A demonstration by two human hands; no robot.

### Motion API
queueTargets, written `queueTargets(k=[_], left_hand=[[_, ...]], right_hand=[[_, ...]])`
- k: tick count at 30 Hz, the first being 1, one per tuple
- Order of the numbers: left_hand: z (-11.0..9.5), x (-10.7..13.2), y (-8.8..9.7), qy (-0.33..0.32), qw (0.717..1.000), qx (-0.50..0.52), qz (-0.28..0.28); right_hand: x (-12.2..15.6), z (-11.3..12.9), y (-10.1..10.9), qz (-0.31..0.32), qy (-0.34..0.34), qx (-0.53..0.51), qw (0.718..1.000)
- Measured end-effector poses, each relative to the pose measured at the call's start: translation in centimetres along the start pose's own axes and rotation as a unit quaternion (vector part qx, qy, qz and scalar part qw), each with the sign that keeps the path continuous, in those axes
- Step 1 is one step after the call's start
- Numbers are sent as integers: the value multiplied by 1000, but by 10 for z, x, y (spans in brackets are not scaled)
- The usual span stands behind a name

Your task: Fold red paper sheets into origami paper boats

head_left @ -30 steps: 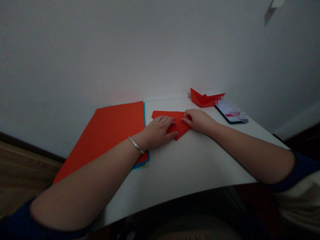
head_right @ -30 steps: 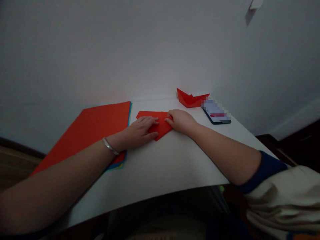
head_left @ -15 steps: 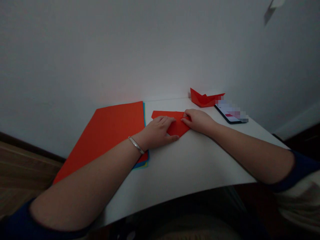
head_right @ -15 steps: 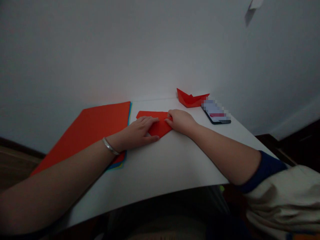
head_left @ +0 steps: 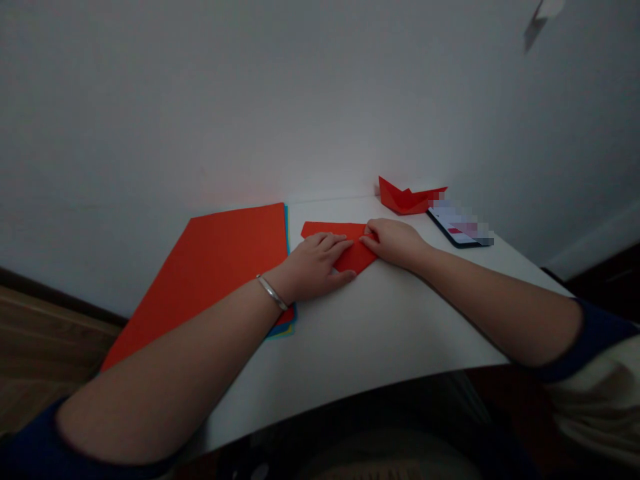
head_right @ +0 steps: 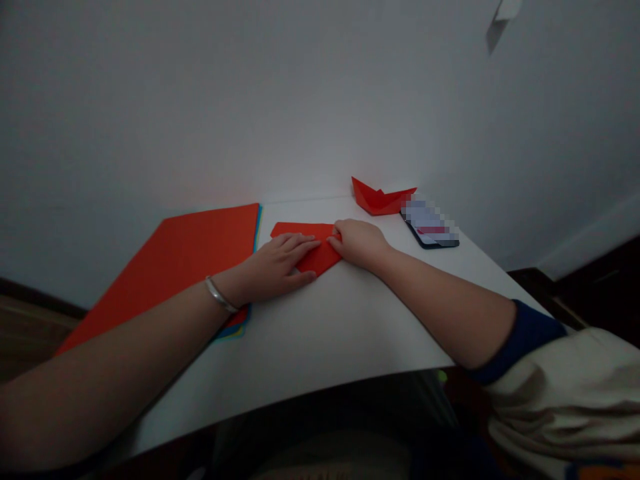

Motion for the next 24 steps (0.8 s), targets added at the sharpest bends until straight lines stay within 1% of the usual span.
queueTargets(k=[6,14,20,24], left_hand=[[-2,0,1,9,1000,1,4],[-3,-2,-1,19,999,12,24],[-1,-5,0,14,1000,20,-14],[-4,-5,-1,-1,999,43,-21]], right_hand=[[-1,-1,-2,5,14,9,1000],[-1,0,-2,-1,31,30,999],[-4,-2,-2,-8,22,33,999],[-5,-4,-2,-13,18,29,999]])
Point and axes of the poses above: each hand's wrist, its own x-axis away from the middle knuckle, its own y-axis out of the back of the hand, z = x × y, the point moved 4 cm from there along -x, towards the middle knuckle
